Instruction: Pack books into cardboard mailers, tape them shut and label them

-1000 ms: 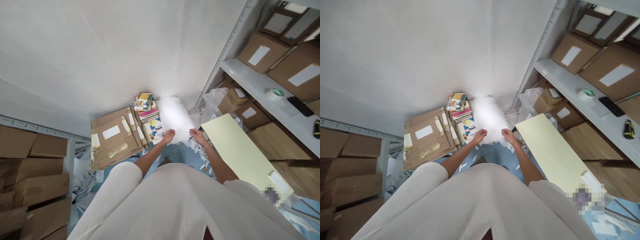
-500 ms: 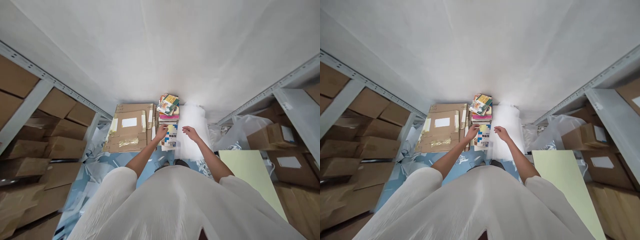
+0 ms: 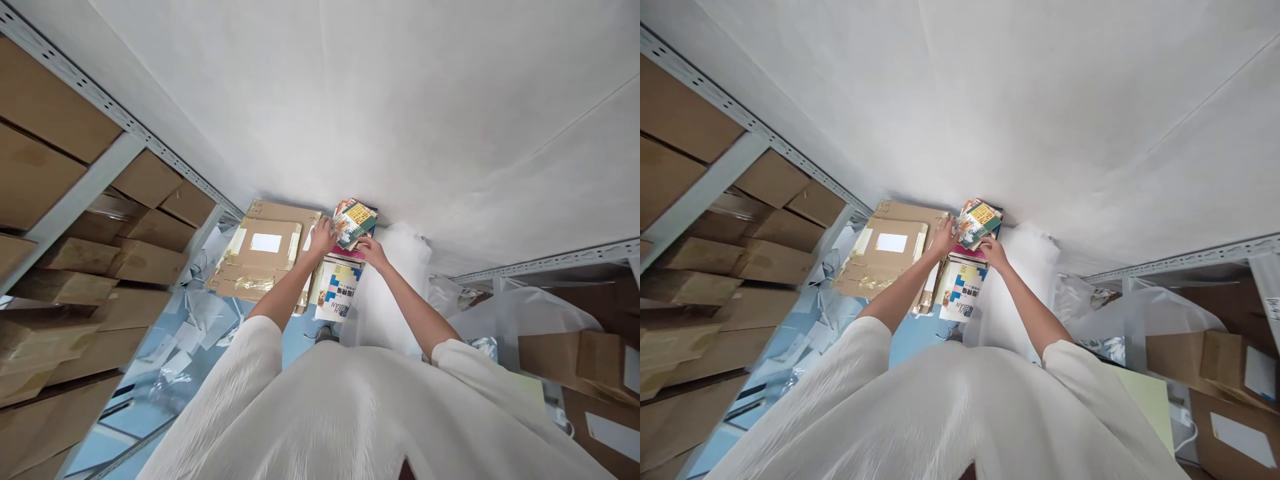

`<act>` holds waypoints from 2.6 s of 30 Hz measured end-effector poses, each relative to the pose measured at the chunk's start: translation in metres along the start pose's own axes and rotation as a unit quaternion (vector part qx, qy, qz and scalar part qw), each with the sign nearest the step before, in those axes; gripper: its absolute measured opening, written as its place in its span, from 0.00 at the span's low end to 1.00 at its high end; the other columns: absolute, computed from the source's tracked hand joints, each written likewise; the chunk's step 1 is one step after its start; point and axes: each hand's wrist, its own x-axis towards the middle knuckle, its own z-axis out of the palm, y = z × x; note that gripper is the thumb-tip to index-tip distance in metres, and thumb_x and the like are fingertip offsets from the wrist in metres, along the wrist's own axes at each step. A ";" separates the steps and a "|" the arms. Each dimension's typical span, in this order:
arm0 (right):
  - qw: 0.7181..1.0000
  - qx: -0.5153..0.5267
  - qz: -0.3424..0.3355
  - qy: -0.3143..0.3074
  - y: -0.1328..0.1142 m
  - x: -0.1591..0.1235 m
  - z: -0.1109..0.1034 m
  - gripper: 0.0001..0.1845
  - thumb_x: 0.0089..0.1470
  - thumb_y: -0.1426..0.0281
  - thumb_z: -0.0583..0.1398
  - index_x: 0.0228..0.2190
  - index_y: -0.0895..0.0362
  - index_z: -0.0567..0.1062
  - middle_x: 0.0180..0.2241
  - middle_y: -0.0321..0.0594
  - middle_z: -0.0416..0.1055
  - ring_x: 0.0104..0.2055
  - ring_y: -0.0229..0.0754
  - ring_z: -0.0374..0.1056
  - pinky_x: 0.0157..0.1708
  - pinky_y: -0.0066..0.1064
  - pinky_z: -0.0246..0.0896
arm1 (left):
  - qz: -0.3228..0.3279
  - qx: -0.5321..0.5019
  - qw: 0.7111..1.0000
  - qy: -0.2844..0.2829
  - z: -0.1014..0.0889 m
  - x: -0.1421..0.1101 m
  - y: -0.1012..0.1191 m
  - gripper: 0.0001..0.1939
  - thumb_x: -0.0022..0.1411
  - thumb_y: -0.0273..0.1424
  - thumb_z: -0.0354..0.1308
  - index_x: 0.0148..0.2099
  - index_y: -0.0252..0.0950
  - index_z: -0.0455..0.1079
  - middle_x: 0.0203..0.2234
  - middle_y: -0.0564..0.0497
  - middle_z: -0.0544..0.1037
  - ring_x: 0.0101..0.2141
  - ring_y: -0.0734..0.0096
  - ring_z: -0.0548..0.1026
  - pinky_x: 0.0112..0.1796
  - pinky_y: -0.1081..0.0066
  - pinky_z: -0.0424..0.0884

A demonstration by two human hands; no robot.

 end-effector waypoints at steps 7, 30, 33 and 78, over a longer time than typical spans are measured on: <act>1.000 0.017 -0.006 -0.002 0.011 0.011 0.000 0.23 0.55 0.61 0.68 0.52 0.51 0.86 0.56 0.47 0.85 0.59 0.55 0.79 0.60 0.46 0.76 | -0.020 -0.030 0.999 0.000 0.008 -0.006 0.003 0.34 0.65 0.33 0.71 0.72 0.39 0.72 0.75 0.28 0.67 0.75 0.29 0.63 0.74 0.34 0.54; 0.985 -0.022 -0.055 0.159 -0.009 -0.077 0.029 0.24 0.52 0.66 0.64 0.52 0.52 0.82 0.57 0.47 0.83 0.51 0.53 0.80 0.60 0.50 0.79 | -0.086 -0.299 0.950 -0.005 -0.007 -0.094 -0.018 0.12 0.70 0.31 0.70 0.54 0.36 0.80 0.54 0.38 0.86 0.54 0.51 0.84 0.57 0.54 0.80; 0.981 -0.023 -0.069 0.182 -0.008 -0.101 0.035 0.24 0.53 0.65 0.63 0.52 0.52 0.82 0.59 0.46 0.82 0.51 0.52 0.79 0.59 0.50 0.80 | -0.082 -0.319 0.944 -0.020 -0.008 -0.108 -0.022 0.12 0.68 0.31 0.73 0.52 0.37 0.80 0.51 0.39 0.86 0.53 0.52 0.84 0.57 0.53 0.80; 0.761 0.092 0.252 0.591 0.304 -0.659 -0.140 0.15 0.57 0.71 0.67 0.46 0.48 0.82 0.54 0.40 0.85 0.46 0.47 0.81 0.56 0.44 0.79 | 0.097 -0.093 0.827 -0.547 0.345 -0.468 0.317 0.12 0.58 0.29 0.70 0.46 0.40 0.79 0.51 0.43 0.88 0.55 0.54 0.84 0.54 0.62 0.77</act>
